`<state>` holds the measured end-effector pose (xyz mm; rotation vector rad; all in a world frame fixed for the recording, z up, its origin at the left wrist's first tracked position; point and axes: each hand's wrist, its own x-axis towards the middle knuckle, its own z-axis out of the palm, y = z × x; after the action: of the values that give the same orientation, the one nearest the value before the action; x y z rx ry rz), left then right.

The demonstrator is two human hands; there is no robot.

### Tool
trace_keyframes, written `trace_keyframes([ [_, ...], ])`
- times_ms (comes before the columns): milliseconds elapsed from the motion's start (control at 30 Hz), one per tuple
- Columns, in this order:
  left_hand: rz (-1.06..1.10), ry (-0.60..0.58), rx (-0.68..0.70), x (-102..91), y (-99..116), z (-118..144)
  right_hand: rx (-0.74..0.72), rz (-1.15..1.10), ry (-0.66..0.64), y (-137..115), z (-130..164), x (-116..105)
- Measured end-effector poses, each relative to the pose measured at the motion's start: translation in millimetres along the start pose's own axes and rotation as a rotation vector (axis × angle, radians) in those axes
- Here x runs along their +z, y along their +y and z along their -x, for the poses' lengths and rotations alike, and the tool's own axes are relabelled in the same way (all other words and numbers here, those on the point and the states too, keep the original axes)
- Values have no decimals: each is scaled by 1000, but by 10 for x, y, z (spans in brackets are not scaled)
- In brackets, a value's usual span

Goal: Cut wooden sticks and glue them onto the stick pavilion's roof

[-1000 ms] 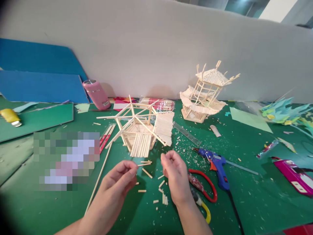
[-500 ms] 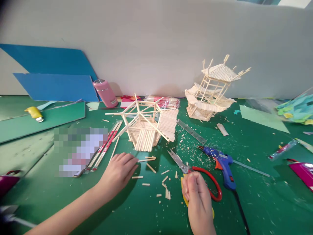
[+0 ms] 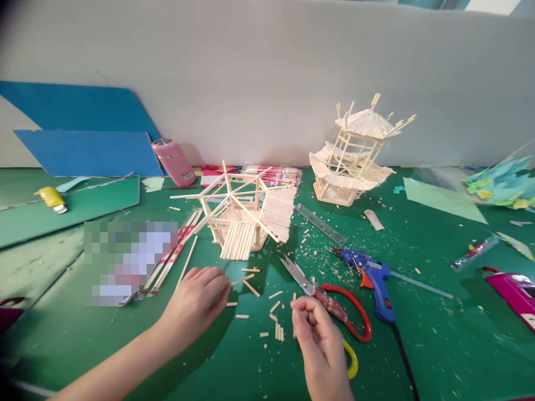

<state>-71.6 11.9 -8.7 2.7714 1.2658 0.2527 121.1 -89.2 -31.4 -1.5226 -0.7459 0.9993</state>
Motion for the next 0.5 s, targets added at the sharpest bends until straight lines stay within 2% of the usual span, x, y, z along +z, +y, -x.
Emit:
trace_keyframes([
  [33, 92, 5, -36, -38, 25, 27, -17, 29, -27, 0, -11, -2],
  [100, 503, -4, -193, -115, 99, 66, -57, 85, -106, 0, -28, 2],
  [167, 878, -102, -353, -166, 195, 83, -73, 102, -204, -14, -33, 33],
  [200, 1076, -198, -404, -175, 245, 84, -69, 86, -243, -30, -31, 61],
  [267, 1383, -306, -493, -158, 342, 73, -64, 31, -322, -78, -22, 134],
  [333, 1573, -329, -535, -111, 423, 55, -80, -19, -412, -131, -19, 209],
  [400, 1673, -306, -546, -64, 482, 36, -93, -49, -481, -173, -31, 263],
  [500, 1743, -279, -556, -34, 529, 18, -74, -76, -462, -207, -73, 294],
])
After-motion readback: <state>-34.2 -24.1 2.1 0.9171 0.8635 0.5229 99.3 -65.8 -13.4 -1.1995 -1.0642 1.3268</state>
